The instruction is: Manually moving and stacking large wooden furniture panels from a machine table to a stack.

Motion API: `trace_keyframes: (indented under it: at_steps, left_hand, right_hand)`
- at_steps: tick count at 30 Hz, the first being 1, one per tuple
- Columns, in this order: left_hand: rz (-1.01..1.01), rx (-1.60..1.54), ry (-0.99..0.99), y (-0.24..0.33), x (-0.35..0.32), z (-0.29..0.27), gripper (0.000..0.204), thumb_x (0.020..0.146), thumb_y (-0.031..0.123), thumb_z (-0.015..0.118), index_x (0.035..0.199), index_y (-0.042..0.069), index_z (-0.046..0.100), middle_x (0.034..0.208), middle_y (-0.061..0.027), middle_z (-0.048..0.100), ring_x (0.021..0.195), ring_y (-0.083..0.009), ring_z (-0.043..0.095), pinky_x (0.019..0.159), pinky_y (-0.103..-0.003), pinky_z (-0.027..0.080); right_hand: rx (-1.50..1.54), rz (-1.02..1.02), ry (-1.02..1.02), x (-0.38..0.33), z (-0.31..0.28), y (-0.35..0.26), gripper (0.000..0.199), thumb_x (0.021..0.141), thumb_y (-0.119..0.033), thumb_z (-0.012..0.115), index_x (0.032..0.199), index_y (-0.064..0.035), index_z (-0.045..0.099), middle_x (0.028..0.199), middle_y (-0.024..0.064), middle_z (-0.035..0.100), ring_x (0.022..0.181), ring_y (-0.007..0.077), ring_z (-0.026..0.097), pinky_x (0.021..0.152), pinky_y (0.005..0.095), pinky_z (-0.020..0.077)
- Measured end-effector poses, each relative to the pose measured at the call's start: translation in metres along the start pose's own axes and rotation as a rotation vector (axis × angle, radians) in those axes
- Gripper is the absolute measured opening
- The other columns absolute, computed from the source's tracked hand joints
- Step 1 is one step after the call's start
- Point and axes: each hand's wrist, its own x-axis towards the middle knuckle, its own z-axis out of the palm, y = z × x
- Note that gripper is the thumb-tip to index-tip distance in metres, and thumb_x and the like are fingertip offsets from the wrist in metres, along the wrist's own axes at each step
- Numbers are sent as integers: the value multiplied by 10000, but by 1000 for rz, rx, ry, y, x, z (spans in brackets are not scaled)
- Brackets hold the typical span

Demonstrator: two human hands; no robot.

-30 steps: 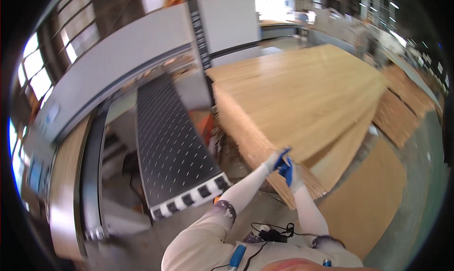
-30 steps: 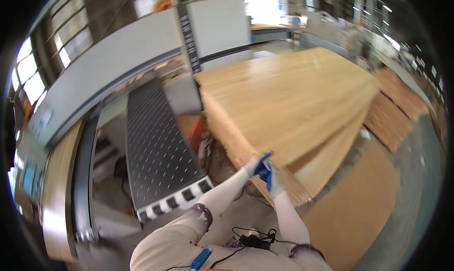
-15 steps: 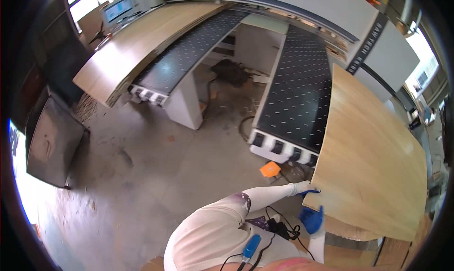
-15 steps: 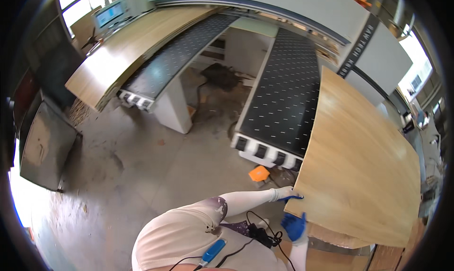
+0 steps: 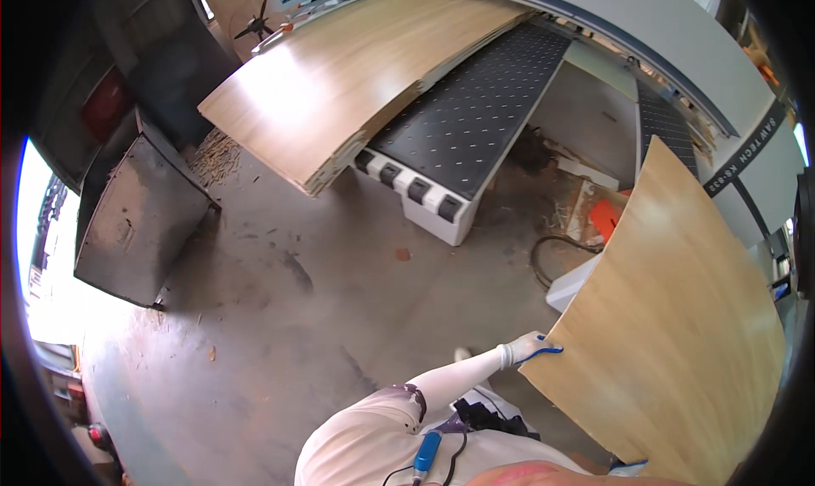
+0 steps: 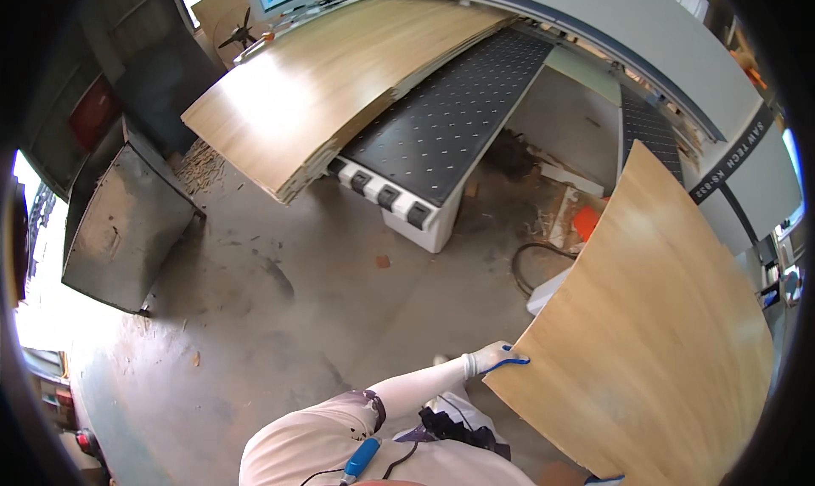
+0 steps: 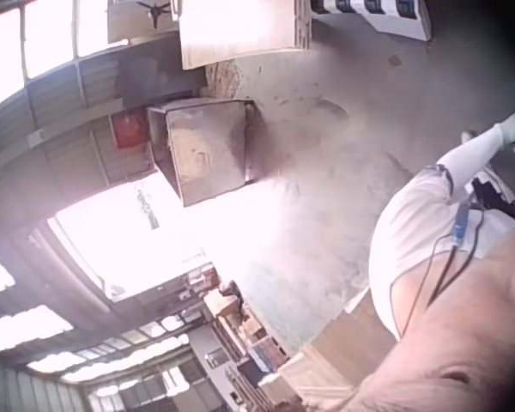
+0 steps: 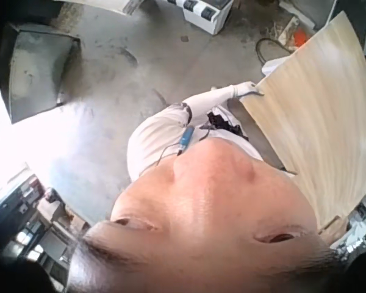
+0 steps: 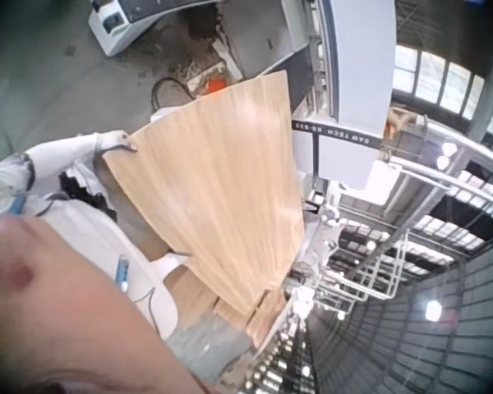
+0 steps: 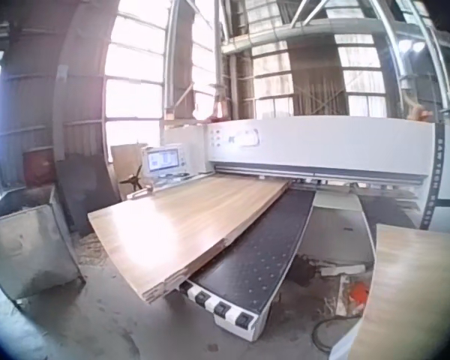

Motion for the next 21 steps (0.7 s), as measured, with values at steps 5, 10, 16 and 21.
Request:
trace_keyframes:
  at_steps: [5,10,16,21]
  left_hand:
    - [84,161,87,29,-50,-85,471,860,422,697,1069,0,717,911,-79,738,787,-151,691,750,-283,531]
    - [39,172,103,90,-94,-174,457,842,405,722,1054,-1,720,932,-91,735,814,-159,691,783,-295,529]
    - [-31,82,55,181,-166,-316,455,867,380,714,1086,-18,698,953,-95,727,821,-156,691,780,-285,541]
    - [16,58,82,257,-242,-419,424,878,343,717,1059,-39,694,938,-92,722,801,-125,675,743,-274,538]
  right_hand:
    - [-12,-64,-38,-108,68,63,580,965,-503,477,1395,-113,458,1391,99,505,1230,267,507,1043,425,395]
    - [26,-59,-73,-196,112,118,593,961,-495,490,1414,-115,438,1420,100,484,1242,290,508,1048,435,402]
    - [112,-22,-165,-302,147,190,612,957,-486,506,1437,-118,414,1455,102,459,1257,317,508,1054,447,410]
    - [40,9,-132,-462,204,237,627,927,-514,568,1376,-82,497,1323,73,578,1146,254,575,936,378,453]
